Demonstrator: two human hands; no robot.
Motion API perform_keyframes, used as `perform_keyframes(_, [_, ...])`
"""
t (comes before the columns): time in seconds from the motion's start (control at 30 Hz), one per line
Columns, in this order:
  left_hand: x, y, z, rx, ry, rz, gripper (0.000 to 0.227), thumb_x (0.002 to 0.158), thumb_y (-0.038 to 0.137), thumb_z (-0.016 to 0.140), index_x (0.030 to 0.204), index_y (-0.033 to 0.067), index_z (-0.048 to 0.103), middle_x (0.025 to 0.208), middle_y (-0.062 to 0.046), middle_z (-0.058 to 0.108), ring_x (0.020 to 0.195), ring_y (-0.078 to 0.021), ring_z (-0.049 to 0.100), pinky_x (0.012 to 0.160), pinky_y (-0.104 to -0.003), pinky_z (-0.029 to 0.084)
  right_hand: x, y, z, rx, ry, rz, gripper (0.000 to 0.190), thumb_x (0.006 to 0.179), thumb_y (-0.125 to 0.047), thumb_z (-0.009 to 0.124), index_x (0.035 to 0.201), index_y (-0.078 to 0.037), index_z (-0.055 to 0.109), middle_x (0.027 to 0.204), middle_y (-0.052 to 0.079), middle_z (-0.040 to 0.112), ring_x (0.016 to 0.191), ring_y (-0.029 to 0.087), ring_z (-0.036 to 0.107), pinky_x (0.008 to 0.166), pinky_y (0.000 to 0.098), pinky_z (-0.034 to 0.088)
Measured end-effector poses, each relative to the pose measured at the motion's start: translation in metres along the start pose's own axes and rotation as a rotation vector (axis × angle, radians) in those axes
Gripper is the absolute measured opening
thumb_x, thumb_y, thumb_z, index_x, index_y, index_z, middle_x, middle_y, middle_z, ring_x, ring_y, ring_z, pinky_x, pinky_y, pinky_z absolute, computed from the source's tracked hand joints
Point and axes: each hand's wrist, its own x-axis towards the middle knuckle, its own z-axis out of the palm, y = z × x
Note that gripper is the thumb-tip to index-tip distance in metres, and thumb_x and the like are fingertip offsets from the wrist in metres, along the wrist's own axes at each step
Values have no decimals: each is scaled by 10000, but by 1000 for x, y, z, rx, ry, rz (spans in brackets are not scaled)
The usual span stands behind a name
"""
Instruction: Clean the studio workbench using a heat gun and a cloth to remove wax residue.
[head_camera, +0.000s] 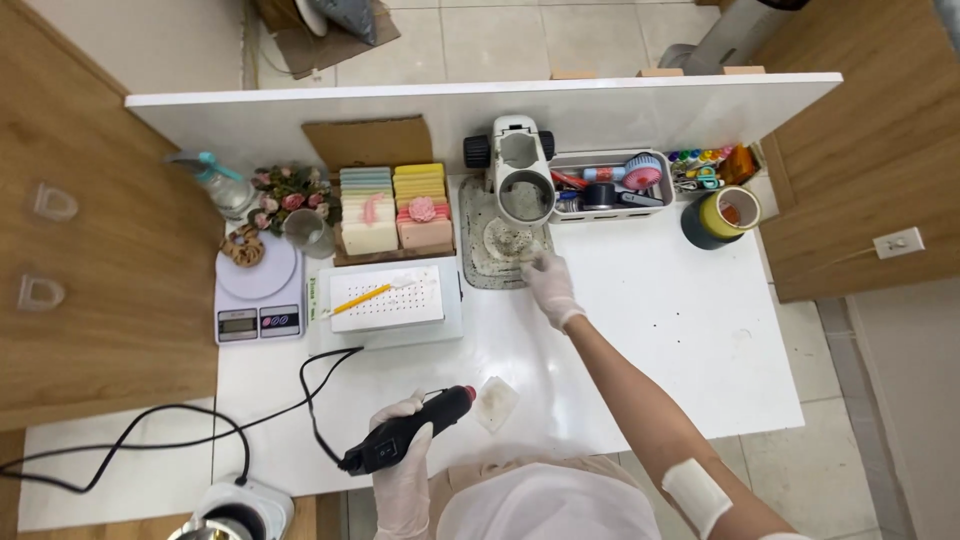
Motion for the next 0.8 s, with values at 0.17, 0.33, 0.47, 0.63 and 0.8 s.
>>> perform_keyframes(0.17, [25, -25, -39, 16, 9, -67, 397, 784, -136, 687, 1103, 85, 597, 1194, -110, 632, 1381, -301, 539, 1216, -510, 358, 18, -34, 21, -437, 18, -91, 317, 958, -192, 653, 1269, -143, 688, 1430, 181, 508, 1177, 299, 611, 1062, 355, 485])
perform_keyframes(0.33, [43, -35, -50, 87, -18, -68, 415, 771, -133, 701, 1113, 80, 597, 1174, -119, 648, 1357, -309, 553, 1211, -533, 370, -5, -27, 7, -635, -97, -123, 555, 897, -177, 669, 1438, -213, 548, 1618, 259, 197, 1361, 419, 438, 1151, 379, 360])
perform_keyframes(0.47, [44, -21, -37, 43, -110, -61, 397, 798, -15, 756, 1142, 71, 579, 1191, -108, 631, 1325, -294, 566, 1199, -536, 374, -59, -11, -25, -633, -124, -121, 523, 951, -234, 613, 1464, -205, 518, 1637, 228, 240, 1460, 410, 354, 1221, 416, 293])
perform_keyframes(0.63, [40, -5, -7, -132, -239, -1, 480, 869, 321, 763, 1213, 40, 579, 1218, -121, 622, 1284, -293, 563, 1196, -523, 366, -144, 42, -72, -487, 3, 82, 450, 1001, -271, 551, 1438, -163, 541, 1624, 144, 325, 1488, 334, 341, 1228, 404, 281])
perform_keyframes(0.8, [34, 3, 16, -276, -118, 83, 379, 1037, 402, 628, 1178, 53, 591, 1115, -119, 618, 1158, -310, 574, 1157, -522, 427, -224, 105, -81, -158, 222, 369, 459, 972, -273, 565, 1411, -143, 590, 1401, 145, 583, 1254, 289, 616, 1089, 372, 500])
